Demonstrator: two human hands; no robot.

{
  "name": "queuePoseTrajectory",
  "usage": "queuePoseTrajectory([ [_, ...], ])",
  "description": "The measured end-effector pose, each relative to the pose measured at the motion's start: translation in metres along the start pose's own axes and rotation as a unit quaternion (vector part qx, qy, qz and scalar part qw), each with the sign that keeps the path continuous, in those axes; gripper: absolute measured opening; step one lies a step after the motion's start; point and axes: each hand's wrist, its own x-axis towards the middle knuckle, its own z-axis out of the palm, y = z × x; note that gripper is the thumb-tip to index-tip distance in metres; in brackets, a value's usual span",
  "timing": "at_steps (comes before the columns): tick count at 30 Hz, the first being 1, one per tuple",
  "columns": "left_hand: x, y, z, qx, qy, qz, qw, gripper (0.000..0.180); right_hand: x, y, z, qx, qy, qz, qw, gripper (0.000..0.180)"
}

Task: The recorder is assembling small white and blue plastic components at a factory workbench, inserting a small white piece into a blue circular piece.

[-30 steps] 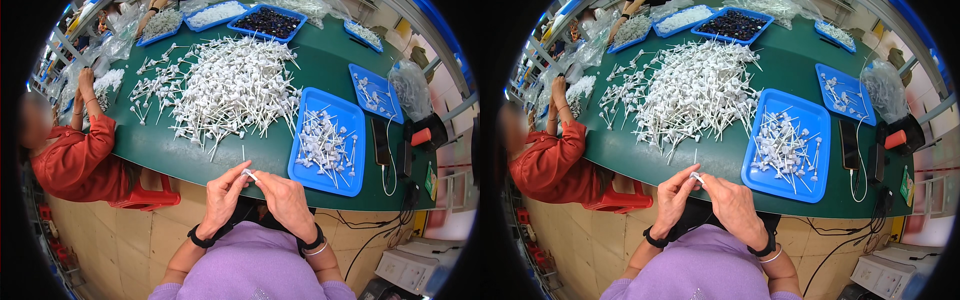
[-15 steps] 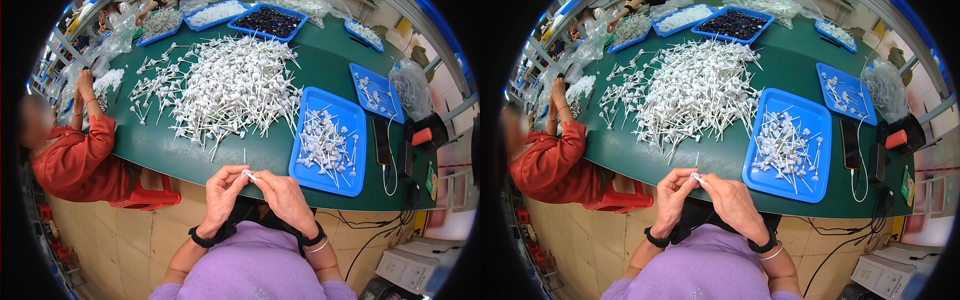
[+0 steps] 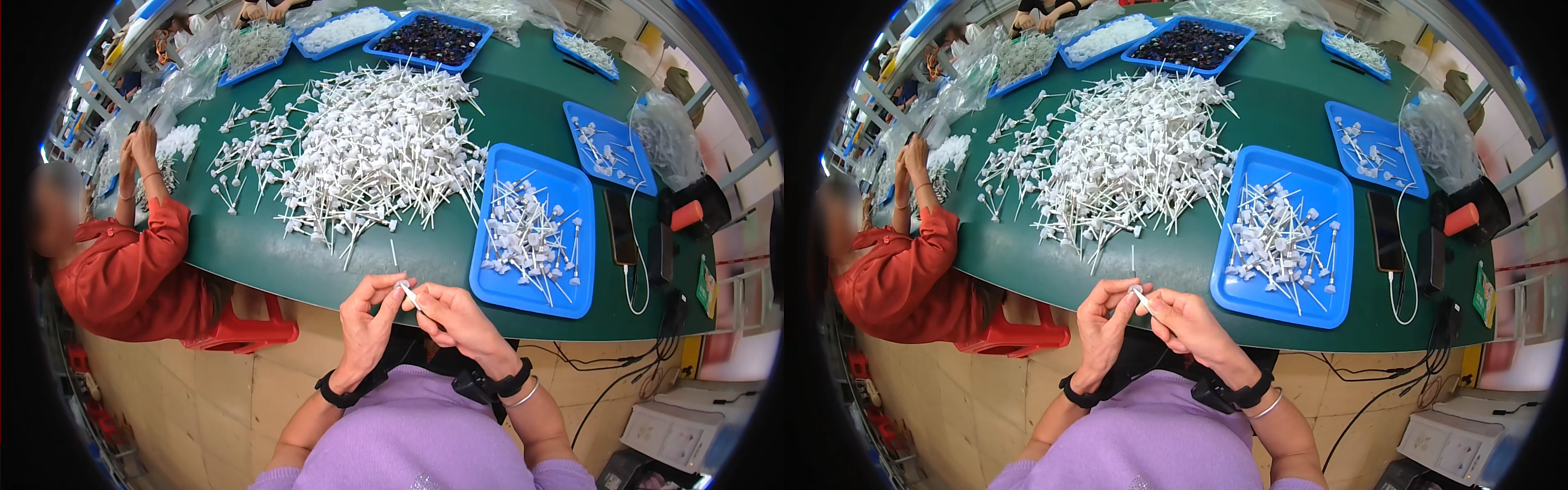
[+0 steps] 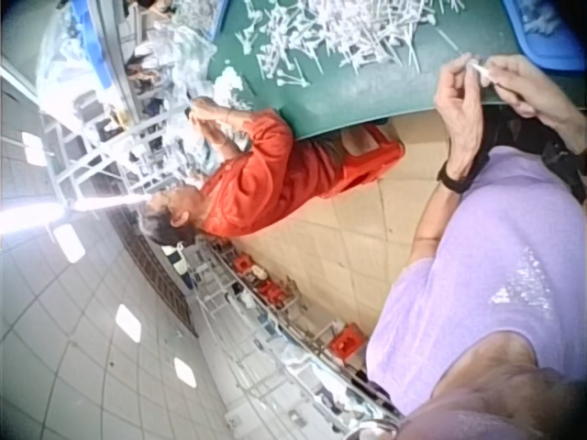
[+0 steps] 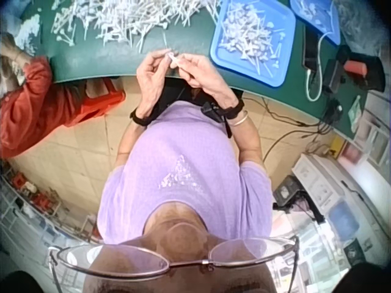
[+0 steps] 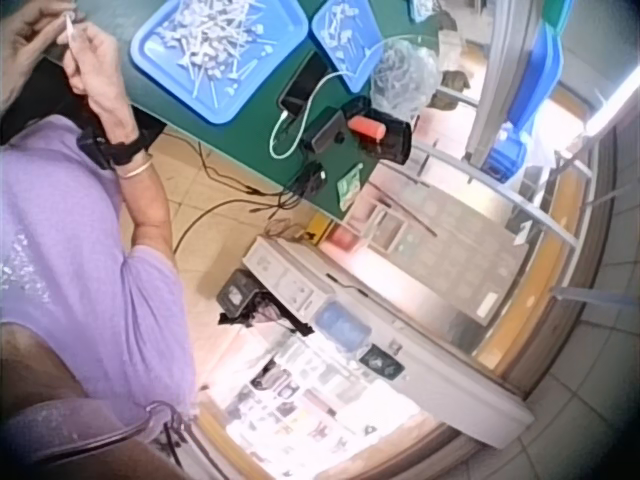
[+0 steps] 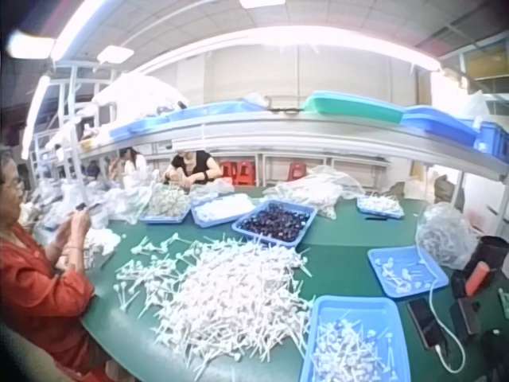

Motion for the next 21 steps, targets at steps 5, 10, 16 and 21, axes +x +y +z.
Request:
queuePoseTrajectory([
  [5,0.003,0.000,0.002,-0.096,0.017,-0.038,0.995,0.019,-0.008,-0.012,0.020,-0.405,0.168,-0.203,0.876,0.018],
  [10,0.004,0.000,0.007,-0.133,0.022,-0.039,0.990,0.017,-0.009,-0.008,0.032,-0.468,0.216,-0.281,0.810,0.019],
  [16,0.000,-0.003,0.009,-0.078,0.049,-0.019,0.996,0.016,-0.007,0.000,0.036,-0.522,0.244,-0.286,0.765,0.021],
  [21,-0.001,-0.003,0.015,-0.094,0.067,-0.005,0.993,0.014,-0.009,0.000,0.038,-0.558,0.246,-0.271,0.745,0.023],
])
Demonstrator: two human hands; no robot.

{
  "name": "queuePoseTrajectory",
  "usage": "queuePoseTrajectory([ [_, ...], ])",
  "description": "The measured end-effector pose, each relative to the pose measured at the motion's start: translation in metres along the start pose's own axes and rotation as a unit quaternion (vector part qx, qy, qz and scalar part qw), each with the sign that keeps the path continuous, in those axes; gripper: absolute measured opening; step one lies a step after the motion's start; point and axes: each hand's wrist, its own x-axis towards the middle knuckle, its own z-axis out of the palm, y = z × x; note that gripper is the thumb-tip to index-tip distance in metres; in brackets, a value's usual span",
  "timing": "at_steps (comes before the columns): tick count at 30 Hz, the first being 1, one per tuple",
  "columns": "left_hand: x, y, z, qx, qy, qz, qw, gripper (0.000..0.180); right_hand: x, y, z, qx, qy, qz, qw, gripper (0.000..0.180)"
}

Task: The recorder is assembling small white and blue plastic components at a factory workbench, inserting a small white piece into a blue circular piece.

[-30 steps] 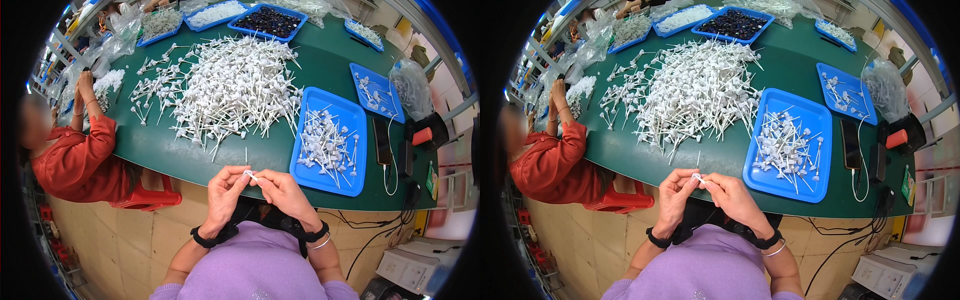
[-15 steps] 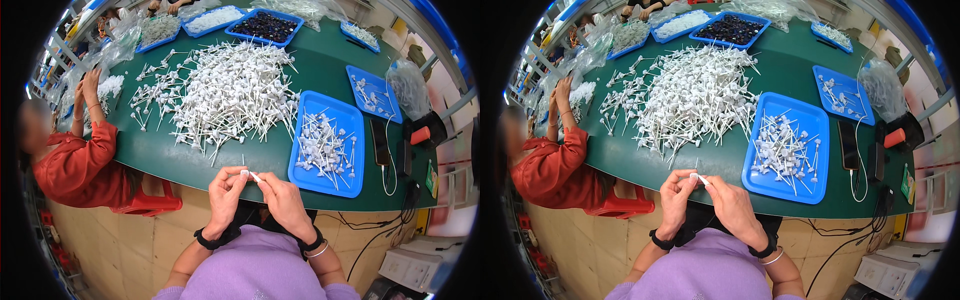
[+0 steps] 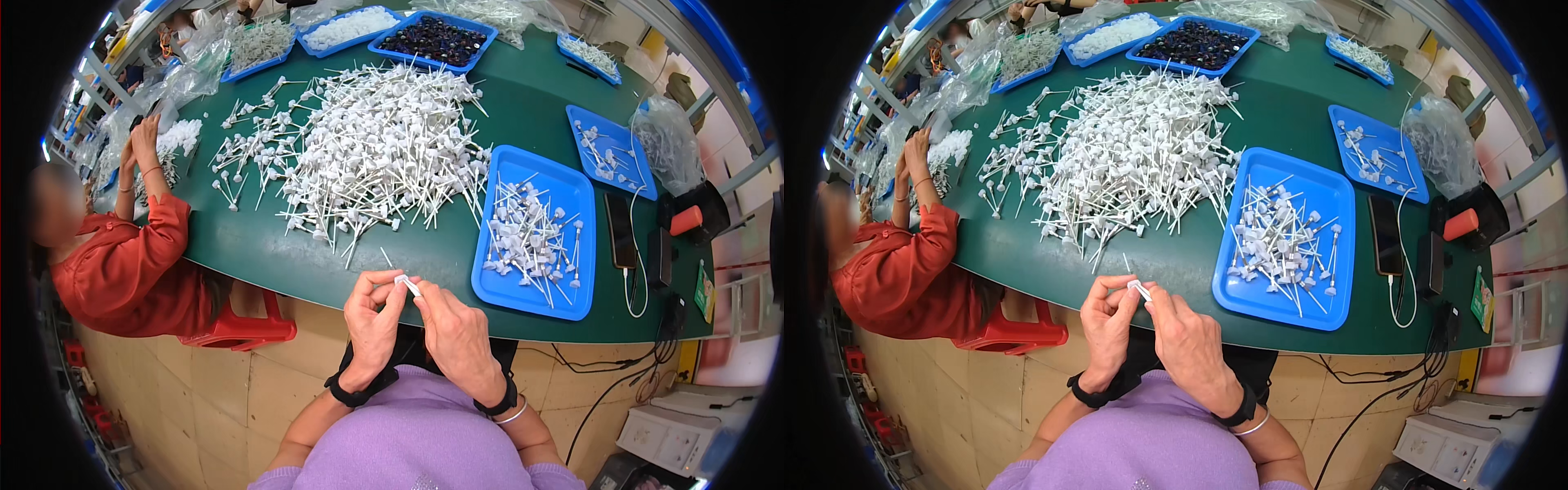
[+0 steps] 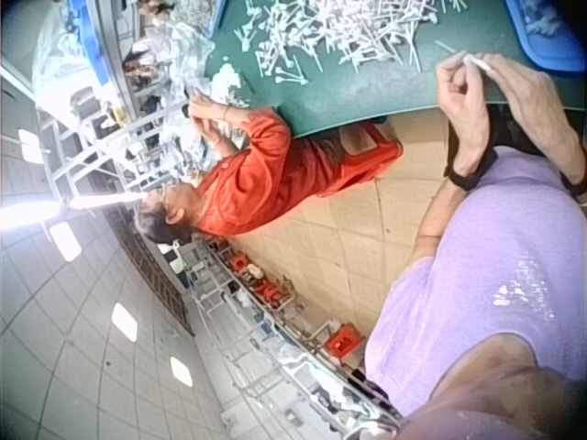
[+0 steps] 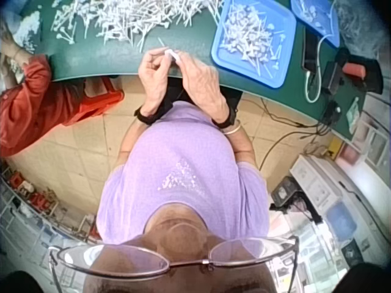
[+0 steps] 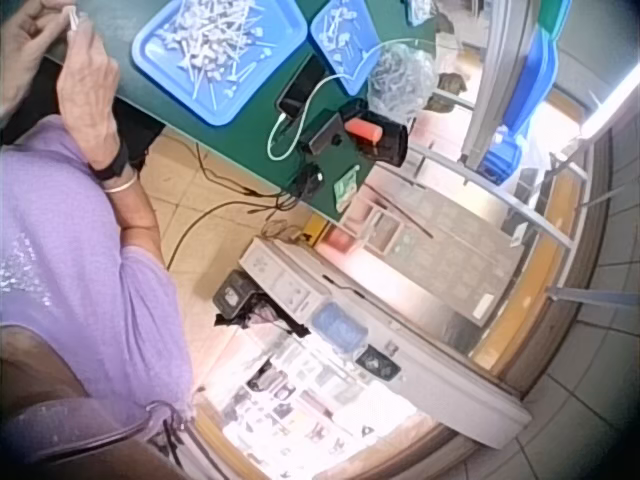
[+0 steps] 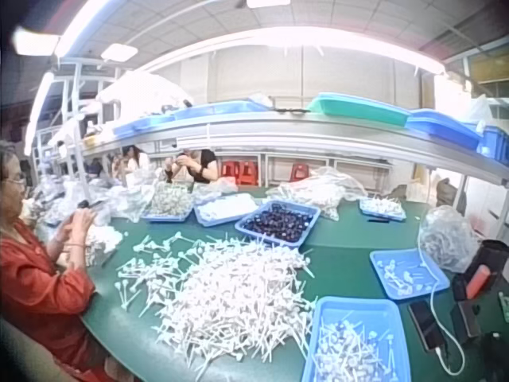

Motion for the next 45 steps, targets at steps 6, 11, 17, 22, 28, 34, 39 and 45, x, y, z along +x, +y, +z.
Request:
queuePoseTrajectory([
  [6,-0.0002,-0.0016,0.0002,-0.002,0.003,0.003,1.000,0.015,-0.0012,-0.0015,-0.0036,-0.027,-0.001,0.002,1.000,0.019],
  [11,-0.0005,-0.0043,-0.0003,-0.001,0.006,0.005,1.000,0.015,0.0003,-0.0010,-0.0052,-0.032,-0.003,-0.003,0.999,0.018],
  [17,-0.0004,-0.0041,0.0010,-0.003,0.009,0.005,1.000,0.016,-0.0005,-0.0040,-0.0051,-0.022,-0.001,0.018,1.000,0.015],
  [22,-0.0001,-0.0065,0.0004,0.017,0.012,0.008,1.000,0.016,-0.0007,-0.0029,-0.0030,-0.026,-0.003,0.020,0.999,0.016],
  [28,-0.0004,-0.0078,0.0012,0.012,0.022,0.006,1.000,0.017,-0.0012,-0.0031,-0.0008,-0.039,-0.002,0.016,0.999,0.017],
  [34,-0.0005,-0.0086,0.0021,0.009,0.026,0.003,1.000,0.017,-0.0012,-0.0034,0.0006,-0.047,0.002,0.019,0.999,0.018],
  [39,-0.0019,-0.0079,0.0013,0.019,0.022,-0.005,1.000,0.017,-0.0009,-0.0044,0.0004,-0.046,0.004,0.017,0.999,0.021],
  [45,-0.0020,-0.0083,0.0009,0.018,0.025,-0.010,0.999,0.018,-0.0021,-0.0024,0.0027,-0.047,0.006,0.011,0.999,0.024],
])
